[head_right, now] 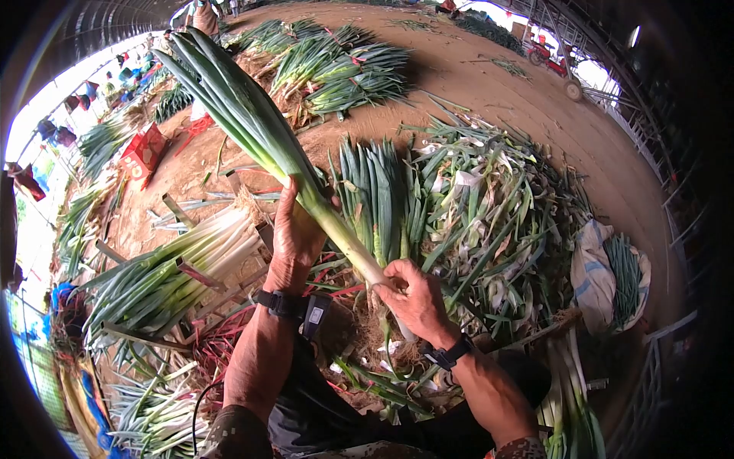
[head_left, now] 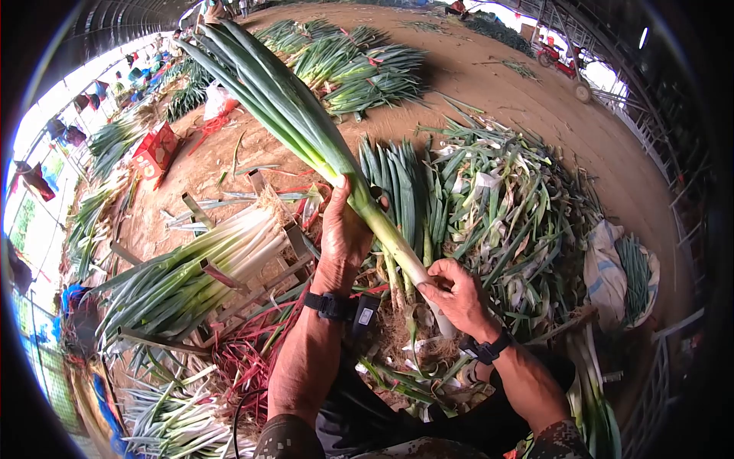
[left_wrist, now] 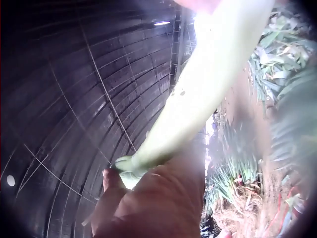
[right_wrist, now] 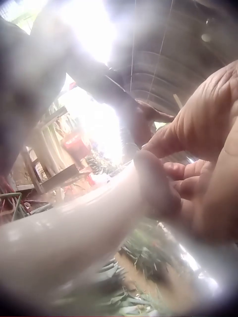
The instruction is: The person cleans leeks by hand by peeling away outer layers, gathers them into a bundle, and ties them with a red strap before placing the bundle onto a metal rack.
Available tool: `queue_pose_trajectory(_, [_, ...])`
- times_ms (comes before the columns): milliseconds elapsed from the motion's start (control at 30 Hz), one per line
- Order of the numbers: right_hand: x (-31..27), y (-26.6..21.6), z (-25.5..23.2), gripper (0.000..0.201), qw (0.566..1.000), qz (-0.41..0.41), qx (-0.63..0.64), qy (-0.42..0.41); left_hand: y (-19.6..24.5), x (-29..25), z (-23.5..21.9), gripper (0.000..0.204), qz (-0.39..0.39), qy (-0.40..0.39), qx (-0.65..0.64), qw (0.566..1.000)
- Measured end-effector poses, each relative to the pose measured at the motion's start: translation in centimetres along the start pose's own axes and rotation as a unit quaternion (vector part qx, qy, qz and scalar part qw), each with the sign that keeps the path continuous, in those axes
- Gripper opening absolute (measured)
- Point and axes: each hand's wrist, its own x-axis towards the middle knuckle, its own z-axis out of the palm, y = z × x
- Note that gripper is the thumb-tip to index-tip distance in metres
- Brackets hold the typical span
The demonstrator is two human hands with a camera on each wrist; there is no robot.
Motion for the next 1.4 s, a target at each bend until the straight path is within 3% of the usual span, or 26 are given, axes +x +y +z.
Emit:
queue_pose_trajectory(100, [-0.2,-0.1,0.3,0.028,0.999,0.023,0.022,0.009,0.0,-0.2,0.3,0.043,0.007,0.005,0.028,1.0])
queue_pose_trajectory(200, [-0.1,-2.8,-0.3,0.024,0.984,0.157,0.082,-0.025,-0.3,-0.1,0.0,0.04,0.021,0.02,0.031,0.999])
queue_pose_trajectory(300, [0.1,-1.3,-0.4,0.022,0.993,0.094,-0.005,-0.065,-0.5,0.2,-0.3,0.035,0.031,0.037,0.024,0.999])
queue_pose_trajectory(400, [0.1,-1.5,0.1,0.02,0.991,0.112,0.073,-0.031,-0.4,0.5,-0.7,0.033,0.033,0.043,0.019,0.998])
queue_pose_trajectory(500, [0.9,-1.8,0.4,0.02,0.993,0.091,0.074,-0.013,-0.5,0.2,-0.4,0.032,0.032,0.051,0.017,0.998])
queue_pose_trajectory(600, [1.2,-3.1,0.3,0.019,0.986,0.15,0.063,-0.037,-0.5,0.2,-0.5,0.032,0.027,0.046,0.023,0.998])
queue_pose_trajectory(700, [1.1,-1.3,0.5,0.017,0.998,0.059,0.012,-0.036,-0.7,0.2,-0.6,0.032,0.036,0.046,0.035,0.998])
queue_pose_trajectory(800, [1.0,-0.7,0.7,0.013,0.999,0.041,0.011,-0.027,-0.9,0.2,-0.5,0.031,0.052,0.06,0.056,0.995])
queue_pose_trajectory(900, [0.9,-1.7,0.7,0.011,0.994,-0.05,-0.086,-0.037,-1.1,0.4,-0.7,0.031,0.063,0.093,0.071,0.991])
queue_pose_trajectory(1000, [-0.5,-1.3,1.7,0.012,0.997,-0.054,0.06,-0.011,-0.9,1.3,-1.7,0.034,0.075,0.138,0.092,0.983])
queue_pose_trajectory(1033, [-1.2,-0.7,1.9,0.014,0.985,-0.015,0.174,-0.012,-0.6,1.6,-2.2,0.034,0.081,0.155,0.098,0.98])
queue_pose_trajectory(1167, [-2.8,-0.6,0.2,0.013,0.991,0.063,0.121,-0.005,0.5,1.6,-1.4,0.034,0.129,0.199,0.109,0.965])
queue_pose_trajectory(1267, [-5.7,0.6,-1.1,0.014,0.993,0.057,0.0,-0.1,1.0,1.8,-1.8,0.033,0.142,0.219,0.096,0.96])
queue_pose_trajectory(1400, [-11.3,5.6,-2.6,0.023,0.924,0.103,-0.19,-0.315,2.3,1.5,-1.9,0.034,0.146,0.217,0.129,0.957])
